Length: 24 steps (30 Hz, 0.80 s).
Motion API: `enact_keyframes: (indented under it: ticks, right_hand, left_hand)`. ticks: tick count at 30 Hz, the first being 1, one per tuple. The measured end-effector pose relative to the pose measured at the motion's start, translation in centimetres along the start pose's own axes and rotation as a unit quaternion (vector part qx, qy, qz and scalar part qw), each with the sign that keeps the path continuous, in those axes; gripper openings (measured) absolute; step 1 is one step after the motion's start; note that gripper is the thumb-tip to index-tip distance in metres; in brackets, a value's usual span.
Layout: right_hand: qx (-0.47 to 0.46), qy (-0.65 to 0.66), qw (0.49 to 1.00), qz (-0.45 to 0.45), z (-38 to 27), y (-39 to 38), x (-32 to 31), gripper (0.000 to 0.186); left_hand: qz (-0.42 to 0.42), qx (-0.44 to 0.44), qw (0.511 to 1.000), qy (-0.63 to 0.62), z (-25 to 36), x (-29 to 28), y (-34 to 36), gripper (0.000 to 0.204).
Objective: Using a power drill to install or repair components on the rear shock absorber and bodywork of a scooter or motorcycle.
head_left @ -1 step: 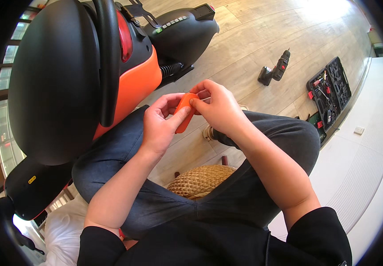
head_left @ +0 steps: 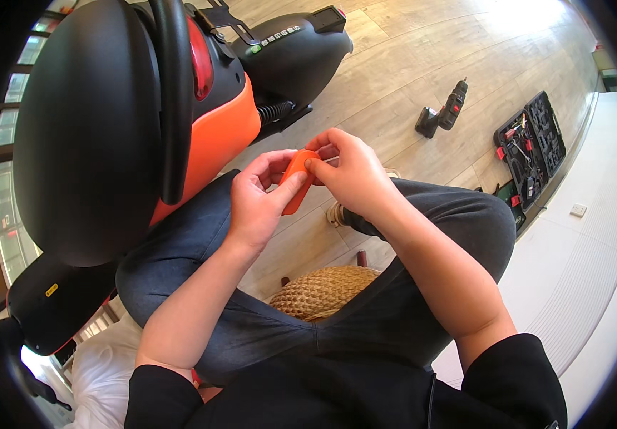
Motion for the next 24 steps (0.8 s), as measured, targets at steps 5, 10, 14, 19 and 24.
enact_keyframes:
  ticks: [5,10,14,19,24]
  right_hand:
    - [0.003,0.018,1.0,-0.003,0.4,0.8,0.2,0.025]
    - [0.005,0.063,0.998,-0.014,1.0,1.6,0.1,0.025]
    - [0.002,0.058,0.998,-0.011,0.8,1.4,0.1,0.022]
    - [0.004,0.074,0.997,-0.003,-0.1,1.0,-0.1,0.021]
    - [-0.045,-0.061,0.997,0.012,-1.9,-0.3,0.0,0.02]
  left_hand:
    - [-0.008,0.038,0.998,0.055,0.2,0.0,0.2,0.029]
    - [-0.01,0.034,0.997,0.061,1.0,0.6,0.3,0.029]
    - [-0.01,0.02,0.997,0.072,0.9,0.7,0.2,0.029]
    - [0.001,0.056,0.996,0.067,0.4,1.2,0.2,0.034]
    - [-0.001,0.032,0.999,-0.009,-0.3,0.7,0.3,0.034]
Point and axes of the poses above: each hand's wrist, its own y-axis towards the middle knuckle, its own x-axis out of the palm, z = x × y, the point moved 1 cm from there along y, towards the middle knuckle, and after that the axes turned 7 degrees about x, right-handed, at the moved point
